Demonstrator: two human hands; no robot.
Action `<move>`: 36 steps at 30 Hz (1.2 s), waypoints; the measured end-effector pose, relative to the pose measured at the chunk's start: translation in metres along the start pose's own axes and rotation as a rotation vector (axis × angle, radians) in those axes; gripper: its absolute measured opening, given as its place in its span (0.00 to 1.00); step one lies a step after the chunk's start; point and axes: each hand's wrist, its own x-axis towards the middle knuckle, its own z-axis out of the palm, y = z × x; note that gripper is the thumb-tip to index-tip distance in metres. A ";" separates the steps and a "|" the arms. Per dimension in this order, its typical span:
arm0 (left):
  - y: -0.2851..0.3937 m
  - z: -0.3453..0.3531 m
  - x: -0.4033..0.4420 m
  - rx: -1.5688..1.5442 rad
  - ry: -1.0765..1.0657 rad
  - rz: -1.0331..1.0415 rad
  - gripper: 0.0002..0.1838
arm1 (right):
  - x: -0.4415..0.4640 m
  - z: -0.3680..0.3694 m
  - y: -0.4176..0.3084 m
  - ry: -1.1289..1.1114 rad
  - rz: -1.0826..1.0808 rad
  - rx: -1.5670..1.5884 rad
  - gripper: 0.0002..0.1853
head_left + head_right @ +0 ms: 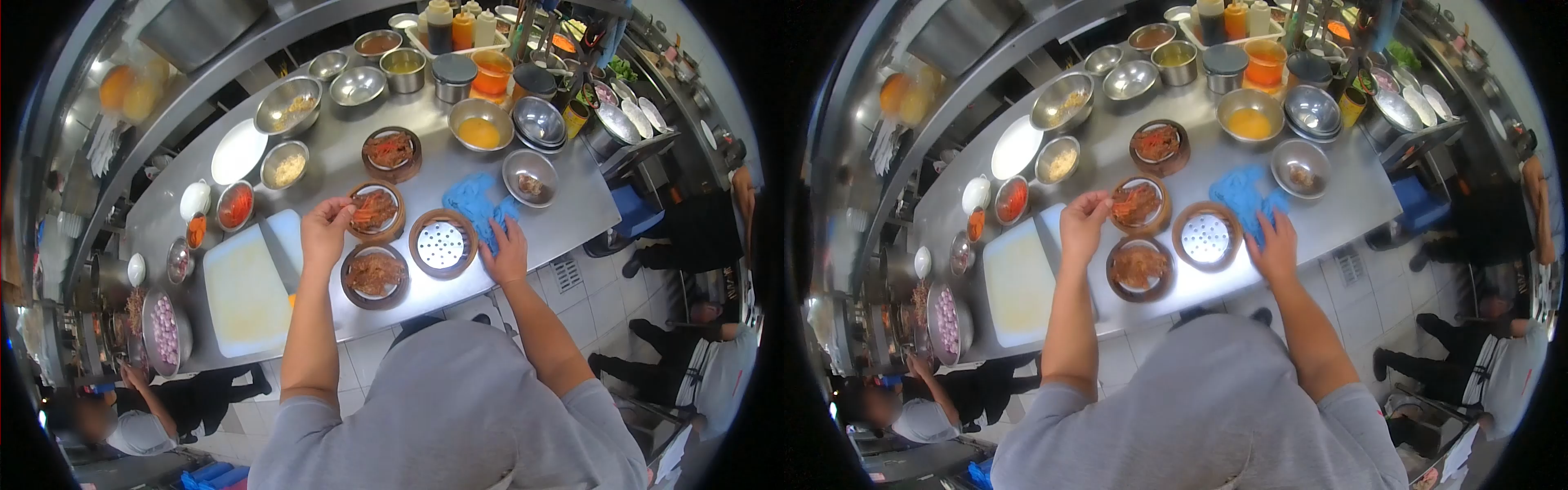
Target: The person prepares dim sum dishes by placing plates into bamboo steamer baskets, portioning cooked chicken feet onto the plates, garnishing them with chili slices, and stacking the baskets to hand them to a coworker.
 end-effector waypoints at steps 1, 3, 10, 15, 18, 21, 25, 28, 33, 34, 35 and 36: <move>-0.002 -0.006 -0.008 0.014 -0.103 -0.037 0.12 | 0.000 0.001 0.001 0.008 -0.007 -0.004 0.32; -0.018 -0.014 -0.024 0.121 -0.246 -0.061 0.12 | -0.002 0.003 0.002 0.011 -0.013 -0.007 0.32; -0.025 -0.011 -0.069 0.377 -0.352 0.043 0.18 | 0.000 0.001 -0.001 -0.005 0.002 -0.028 0.31; -0.016 -0.023 -0.076 0.344 -0.316 -0.023 0.25 | 0.001 0.000 -0.004 -0.007 0.010 -0.032 0.31; 0.007 -0.031 -0.077 0.381 -0.323 -0.102 0.26 | -0.001 0.001 -0.004 -0.002 0.010 -0.028 0.31; 0.006 -0.038 -0.057 0.196 -0.329 -0.100 0.24 | 0.001 0.003 0.002 0.007 0.003 -0.052 0.32; -0.033 -0.004 0.000 -0.030 -0.147 0.092 0.18 | 0.000 0.000 -0.002 0.009 -0.012 -0.045 0.32; -0.015 0.024 0.023 0.168 -0.034 0.172 0.12 | 0.001 -0.002 -0.006 0.003 0.001 -0.037 0.31; -0.030 0.024 0.025 0.512 -0.040 0.354 0.09 | -0.001 -0.001 -0.003 0.012 0.001 -0.033 0.32; -0.025 0.021 0.019 0.530 -0.057 0.264 0.09 | -0.002 -0.001 -0.004 0.010 0.017 -0.031 0.32; -0.016 0.018 0.012 0.535 -0.069 0.266 0.09 | 0.000 -0.002 -0.004 0.017 0.011 -0.024 0.31; -0.006 0.015 0.005 0.632 -0.224 0.206 0.10 | 0.001 -0.002 -0.004 0.024 0.003 -0.016 0.31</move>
